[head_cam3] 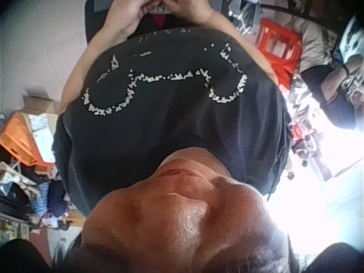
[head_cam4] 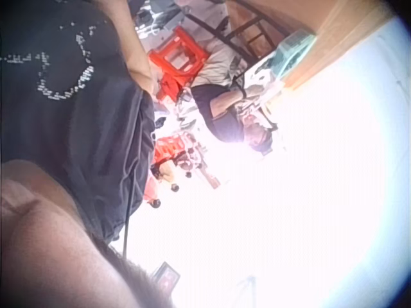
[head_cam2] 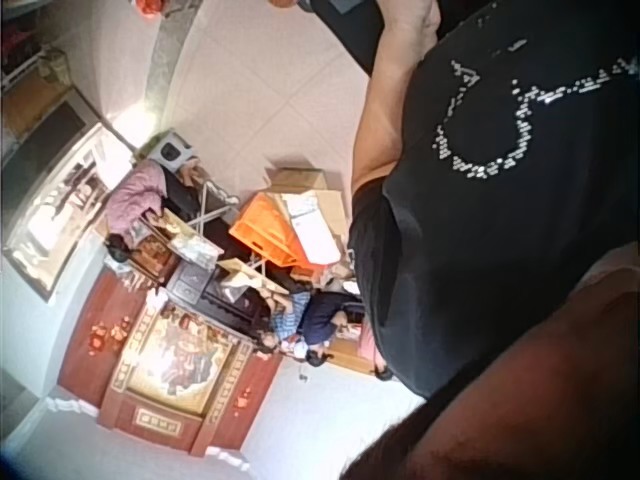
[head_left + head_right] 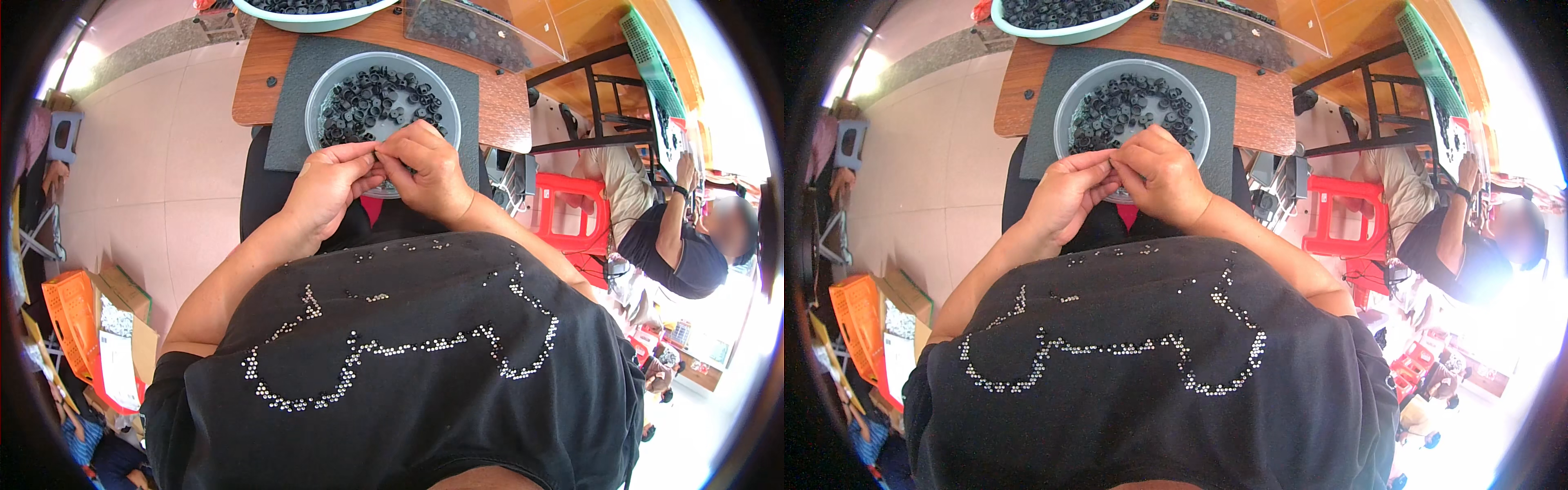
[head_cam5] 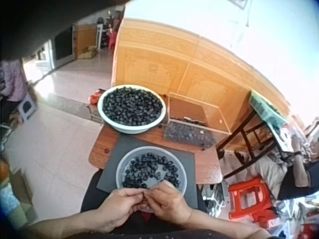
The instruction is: The person repeatedly takes small plastic caps and metal pins from a bowl and assembles them together by inserting the pins into the caps by hand.
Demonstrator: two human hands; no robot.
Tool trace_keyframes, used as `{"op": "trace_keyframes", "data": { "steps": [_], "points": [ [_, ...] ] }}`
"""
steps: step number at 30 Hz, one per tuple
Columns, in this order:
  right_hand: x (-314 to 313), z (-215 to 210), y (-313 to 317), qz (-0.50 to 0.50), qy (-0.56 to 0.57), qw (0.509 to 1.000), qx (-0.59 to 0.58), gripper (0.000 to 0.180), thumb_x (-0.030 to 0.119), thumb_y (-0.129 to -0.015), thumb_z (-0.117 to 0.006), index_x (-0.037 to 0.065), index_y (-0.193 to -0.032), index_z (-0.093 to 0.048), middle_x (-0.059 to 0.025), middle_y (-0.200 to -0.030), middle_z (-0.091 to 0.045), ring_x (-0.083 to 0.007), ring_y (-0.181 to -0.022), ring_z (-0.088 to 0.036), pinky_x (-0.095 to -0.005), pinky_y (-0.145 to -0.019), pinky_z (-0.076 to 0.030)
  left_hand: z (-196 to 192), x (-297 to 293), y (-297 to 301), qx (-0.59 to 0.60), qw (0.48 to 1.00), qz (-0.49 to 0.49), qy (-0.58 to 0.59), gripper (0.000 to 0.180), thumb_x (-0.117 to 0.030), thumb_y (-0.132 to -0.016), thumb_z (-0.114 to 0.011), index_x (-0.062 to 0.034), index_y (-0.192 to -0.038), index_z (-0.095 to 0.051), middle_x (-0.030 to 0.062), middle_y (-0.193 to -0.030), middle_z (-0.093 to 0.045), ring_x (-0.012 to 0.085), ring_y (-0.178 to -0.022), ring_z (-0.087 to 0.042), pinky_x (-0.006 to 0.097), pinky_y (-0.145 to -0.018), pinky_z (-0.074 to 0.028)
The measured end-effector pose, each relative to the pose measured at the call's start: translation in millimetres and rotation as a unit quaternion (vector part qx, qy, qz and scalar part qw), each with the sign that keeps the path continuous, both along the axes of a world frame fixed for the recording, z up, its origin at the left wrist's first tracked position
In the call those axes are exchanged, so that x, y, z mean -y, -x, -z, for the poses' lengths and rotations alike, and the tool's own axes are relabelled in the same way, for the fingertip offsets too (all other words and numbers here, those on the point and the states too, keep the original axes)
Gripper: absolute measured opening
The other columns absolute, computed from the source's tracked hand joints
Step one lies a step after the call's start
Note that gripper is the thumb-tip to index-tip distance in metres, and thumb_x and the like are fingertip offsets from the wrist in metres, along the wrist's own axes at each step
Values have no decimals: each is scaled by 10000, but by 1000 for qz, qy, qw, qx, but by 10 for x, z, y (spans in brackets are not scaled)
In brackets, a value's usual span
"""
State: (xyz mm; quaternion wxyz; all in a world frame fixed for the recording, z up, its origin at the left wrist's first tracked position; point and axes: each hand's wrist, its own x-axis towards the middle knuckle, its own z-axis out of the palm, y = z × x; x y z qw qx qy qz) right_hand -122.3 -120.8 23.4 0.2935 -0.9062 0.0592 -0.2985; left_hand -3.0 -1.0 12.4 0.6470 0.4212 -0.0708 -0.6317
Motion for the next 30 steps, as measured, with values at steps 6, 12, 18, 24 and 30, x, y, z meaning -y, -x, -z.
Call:
{"op": "trace_keyframes", "data": {
  "steps": [6,12,18,24,30],
  "points": [
    [12,108,12,35,-101,993,-58,165,2,-723,-672,15,-884,-642,-99,-813,-637,-197,-702,-596,-298,-612,-477,-7,14,-7,37,999,2,22,436,-19,-886,-453,10,-1318,-395,113,-1035,-591,133,-874,-583,260,-794,-496],
    [564,265,-97,156,-99,971,-149,202,82,-728,-653,28,-922,-642,-119,-799,-628,-258,-763,-615,-339,-690,-501,22,3,-37,84,994,54,-32,444,-60,-896,-470,-19,-1330,-386,132,-1063,-578,160,-874,-592,275,-789,-495],
    [602,452,-260,77,69,984,-147,222,56,-703,-665,25,-922,-653,-150,-796,-605,-326,-812,-579,-397,-736,-473,52,10,-63,76,994,61,-43,391,-87,-904,-491,-23,-1287,-444,104,-1020,-602,139,-846,-596,257,-745,-496],
    [572,474,-286,47,121,981,-142,188,54,-698,-670,24,-883,-654,-137,-822,-611,-314,-790,-583,-372,-716,-482,66,1,-100,68,997,31,-38,389,-74,-898,-479,-4,-1280,-450,98,-1007,-590,134,-828,-579,261,-720,-501],
    [148,18,-189,28,-104,991,-86,189,44,-662,-678,23,-846,-641,-127,-757,-601,-316,-754,-576,-388,-699,-471,73,25,-100,37,999,-32,-3,306,-122,-902,-546,-15,-1189,-540,60,-983,-622,115,-859,-588,233,-765,-481]
  ]
}}
